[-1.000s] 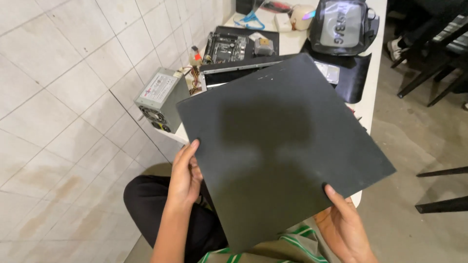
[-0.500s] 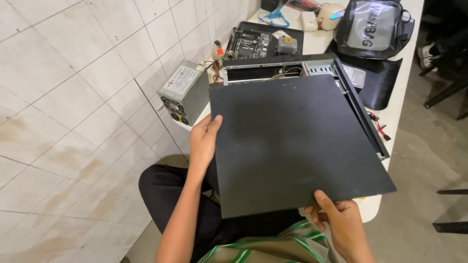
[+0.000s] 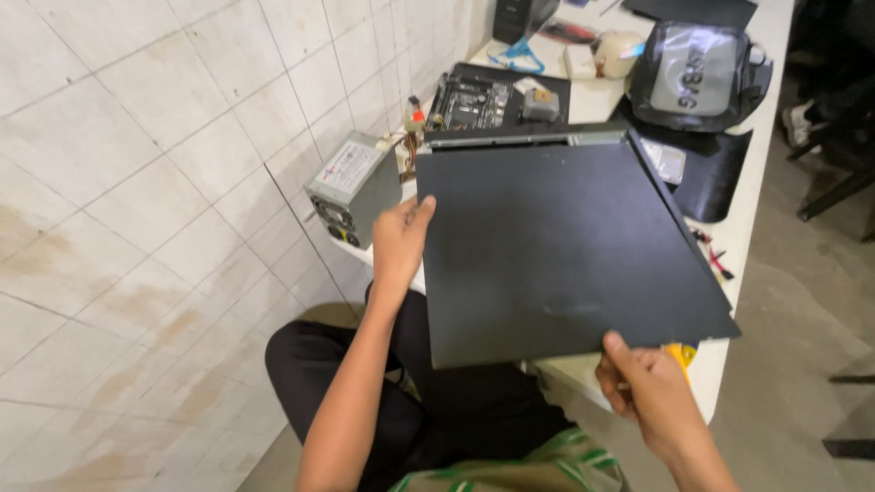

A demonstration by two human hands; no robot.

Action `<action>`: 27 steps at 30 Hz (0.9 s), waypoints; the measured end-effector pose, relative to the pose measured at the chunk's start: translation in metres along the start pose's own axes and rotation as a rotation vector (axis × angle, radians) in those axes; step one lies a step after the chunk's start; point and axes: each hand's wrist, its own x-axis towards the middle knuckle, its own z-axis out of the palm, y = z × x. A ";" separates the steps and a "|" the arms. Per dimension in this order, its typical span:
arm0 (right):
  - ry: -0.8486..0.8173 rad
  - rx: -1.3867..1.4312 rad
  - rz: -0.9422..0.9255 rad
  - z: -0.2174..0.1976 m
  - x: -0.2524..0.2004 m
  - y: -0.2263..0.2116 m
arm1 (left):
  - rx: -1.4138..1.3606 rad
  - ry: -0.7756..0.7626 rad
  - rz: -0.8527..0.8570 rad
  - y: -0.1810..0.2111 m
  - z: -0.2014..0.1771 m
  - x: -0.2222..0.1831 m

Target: Cleaning the exterior side panel of a computer case with a brush and then reattaching it to the chassis using a screwdriver.

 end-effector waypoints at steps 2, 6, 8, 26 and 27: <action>-0.014 0.026 0.095 0.002 0.002 -0.012 | 0.029 0.111 0.115 -0.018 0.004 0.017; -0.045 0.054 0.143 0.010 -0.003 -0.024 | 0.059 0.164 0.073 -0.022 0.008 0.028; -0.068 0.099 0.109 0.007 0.004 -0.014 | 0.097 0.178 0.130 -0.029 0.010 0.030; 0.066 0.025 0.014 0.022 -0.013 -0.040 | -0.048 0.226 0.116 -0.038 0.018 0.044; 0.067 0.024 0.013 0.022 -0.010 -0.038 | -0.050 0.225 0.116 -0.038 0.019 0.045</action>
